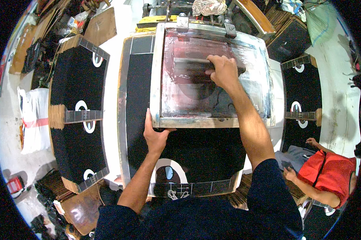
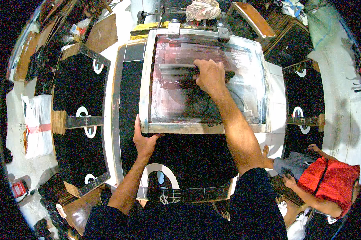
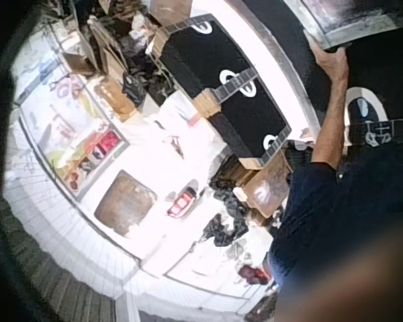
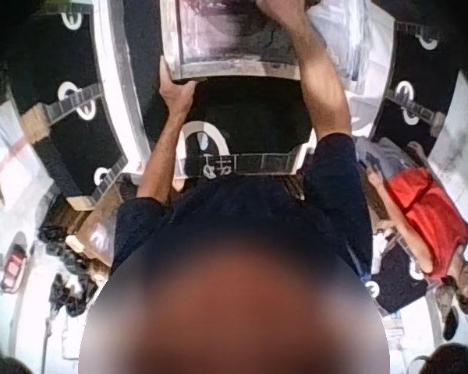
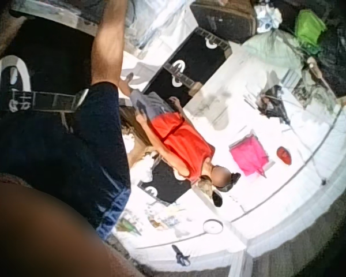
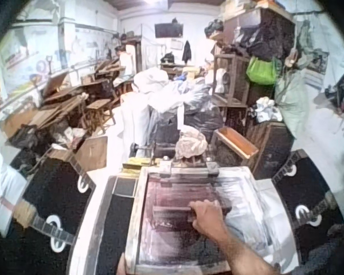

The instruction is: The person uses a squeegee to pull ink across a screen printing frame placed over a black skateboard deck. They repeatedly lift the frame, inspect the deck, and reposition the frame to continue printing.

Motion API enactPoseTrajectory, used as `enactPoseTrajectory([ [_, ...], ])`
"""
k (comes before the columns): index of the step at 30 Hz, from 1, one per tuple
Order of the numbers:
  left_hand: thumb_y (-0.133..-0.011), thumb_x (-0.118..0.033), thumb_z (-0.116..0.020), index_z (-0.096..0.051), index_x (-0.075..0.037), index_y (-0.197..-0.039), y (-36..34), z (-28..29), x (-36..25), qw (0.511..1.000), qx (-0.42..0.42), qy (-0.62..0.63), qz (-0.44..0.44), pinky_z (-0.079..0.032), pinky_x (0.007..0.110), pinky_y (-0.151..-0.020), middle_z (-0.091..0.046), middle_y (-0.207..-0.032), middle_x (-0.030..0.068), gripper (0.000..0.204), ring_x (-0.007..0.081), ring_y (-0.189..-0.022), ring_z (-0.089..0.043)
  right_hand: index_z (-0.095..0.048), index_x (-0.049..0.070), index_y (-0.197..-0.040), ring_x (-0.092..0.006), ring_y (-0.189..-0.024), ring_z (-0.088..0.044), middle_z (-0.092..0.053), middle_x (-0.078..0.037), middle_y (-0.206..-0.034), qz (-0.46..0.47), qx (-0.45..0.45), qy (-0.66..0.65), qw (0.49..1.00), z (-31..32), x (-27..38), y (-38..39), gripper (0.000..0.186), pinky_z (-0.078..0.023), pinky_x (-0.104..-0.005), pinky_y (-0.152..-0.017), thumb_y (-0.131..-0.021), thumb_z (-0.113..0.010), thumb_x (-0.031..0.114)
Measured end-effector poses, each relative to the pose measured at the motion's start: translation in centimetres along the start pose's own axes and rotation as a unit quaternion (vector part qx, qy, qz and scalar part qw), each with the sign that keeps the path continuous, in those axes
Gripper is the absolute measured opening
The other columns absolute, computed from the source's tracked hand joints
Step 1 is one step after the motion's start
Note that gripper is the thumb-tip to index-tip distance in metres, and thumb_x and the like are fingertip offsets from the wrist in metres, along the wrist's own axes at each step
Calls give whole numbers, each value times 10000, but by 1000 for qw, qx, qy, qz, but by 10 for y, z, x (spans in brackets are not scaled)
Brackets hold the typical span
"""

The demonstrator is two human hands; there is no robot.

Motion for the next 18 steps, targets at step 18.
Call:
enactPoseTrajectory([
  [18,-563,-121,-993,-347,22,-1575,-4,-2,1,1000,-2,-10,-14,-485,396,-1111,-514,-1527,222,1209,312,-1346,-573,-724,195,-1122,-302,-1059,-697,-747,-54,-1099,-28,-49,33,998,-40,-32,-80,383,-520,-502,-874,-772,-846,291],
])
Point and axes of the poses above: each hand's wrist, its own y-axis away from the middle knuckle, its own z-axis out of the back of the hand, x = y × z, the point moved 1 cm from there along -y, towards the middle knuckle
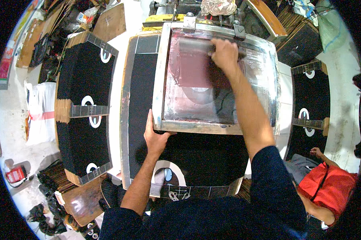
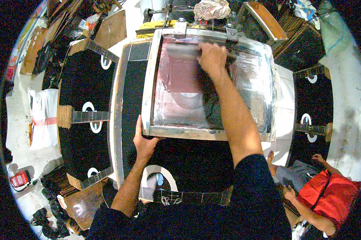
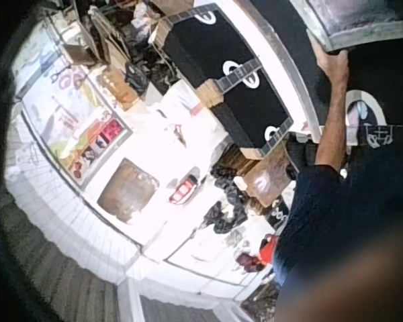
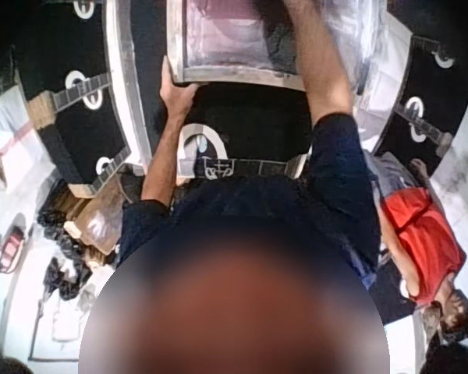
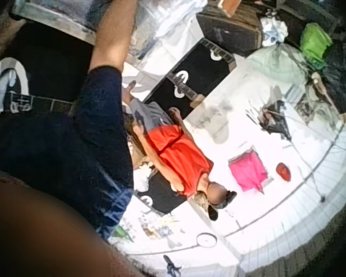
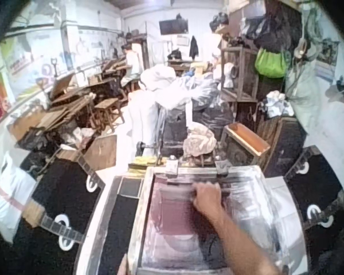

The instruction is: The person uses a squeegee to pull ink across a screen printing frame placed over a black skateboard deck. They repeatedly lift the frame, inspect the deck, and reposition the frame to continue printing.

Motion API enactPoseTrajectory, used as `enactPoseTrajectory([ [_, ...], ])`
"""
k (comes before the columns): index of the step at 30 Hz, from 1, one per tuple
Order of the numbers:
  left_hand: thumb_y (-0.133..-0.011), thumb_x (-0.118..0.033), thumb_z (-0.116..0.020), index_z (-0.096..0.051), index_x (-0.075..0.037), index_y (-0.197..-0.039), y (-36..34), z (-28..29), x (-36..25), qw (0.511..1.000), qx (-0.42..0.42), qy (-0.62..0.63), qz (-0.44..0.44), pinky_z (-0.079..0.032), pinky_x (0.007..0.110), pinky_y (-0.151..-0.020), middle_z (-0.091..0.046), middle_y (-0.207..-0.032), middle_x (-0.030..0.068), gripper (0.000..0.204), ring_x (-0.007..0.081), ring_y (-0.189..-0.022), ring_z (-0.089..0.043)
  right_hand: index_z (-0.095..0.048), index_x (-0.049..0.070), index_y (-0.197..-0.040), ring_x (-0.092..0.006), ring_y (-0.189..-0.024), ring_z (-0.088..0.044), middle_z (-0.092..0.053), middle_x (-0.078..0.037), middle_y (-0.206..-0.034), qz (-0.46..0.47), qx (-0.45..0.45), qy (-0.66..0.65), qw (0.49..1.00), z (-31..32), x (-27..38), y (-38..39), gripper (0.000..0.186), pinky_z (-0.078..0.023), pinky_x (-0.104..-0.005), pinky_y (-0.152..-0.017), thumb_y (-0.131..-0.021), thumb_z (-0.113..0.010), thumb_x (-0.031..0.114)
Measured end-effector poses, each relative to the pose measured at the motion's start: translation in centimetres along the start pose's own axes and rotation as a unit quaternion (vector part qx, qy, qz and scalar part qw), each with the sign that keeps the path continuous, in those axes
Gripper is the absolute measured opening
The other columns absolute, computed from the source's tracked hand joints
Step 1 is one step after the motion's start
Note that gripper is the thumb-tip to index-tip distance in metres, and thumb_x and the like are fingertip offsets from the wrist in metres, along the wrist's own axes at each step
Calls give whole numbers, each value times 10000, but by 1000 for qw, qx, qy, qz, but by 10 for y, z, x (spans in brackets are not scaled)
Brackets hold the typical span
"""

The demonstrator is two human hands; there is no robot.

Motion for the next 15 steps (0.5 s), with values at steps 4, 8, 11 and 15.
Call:
enactPoseTrajectory([
  [4,-562,-127,-991,-349,28,-1571,0,1,0,1000,2,-11,-6,-475,402,-1122,-511,-1530,223,1206,309,-1359,-562,-693,156,-1006,-291,-1003,-624,-694,-37,-1015,-11,-27,-61,998,15,31,96,327,-465,-462,-861,-703,-794,85],
  [8,-566,-146,-990,-349,33,-1569,0,1,5,1000,13,7,13,-463,403,-1131,-505,-1536,223,1204,318,-1368,-552,-707,168,-1029,-278,-985,-613,-691,-24,-991,-31,-43,-60,997,28,47,143,371,-442,-445,-899,-685,-764,41],
  [11,-567,-155,-990,-351,39,-1564,-1,1,8,1000,3,7,-11,-455,397,-1135,-505,-1531,237,1200,334,-1373,-545,-734,198,-1084,-243,-1033,-615,-715,10,-1030,-39,-121,-80,989,35,51,152,432,-411,-451,-995,-684,-737,34],
  [15,-566,-145,-1002,-335,39,-1565,0,6,-4,1000,8,-2,-24,-459,404,-1127,-529,-1493,257,1215,327,-1341,-567,-749,197,-1107,-219,-1071,-608,-734,47,-1107,-47,-259,-37,964,61,65,187,438,-371,-449,-1037,-694,-700,61],
])
Point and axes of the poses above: each hand's wrist, its own y-axis away from the middle knuckle, its own z-axis out of the back of the hand, x = y × z, the point moved 1 cm from there along -y, towards the middle knuckle
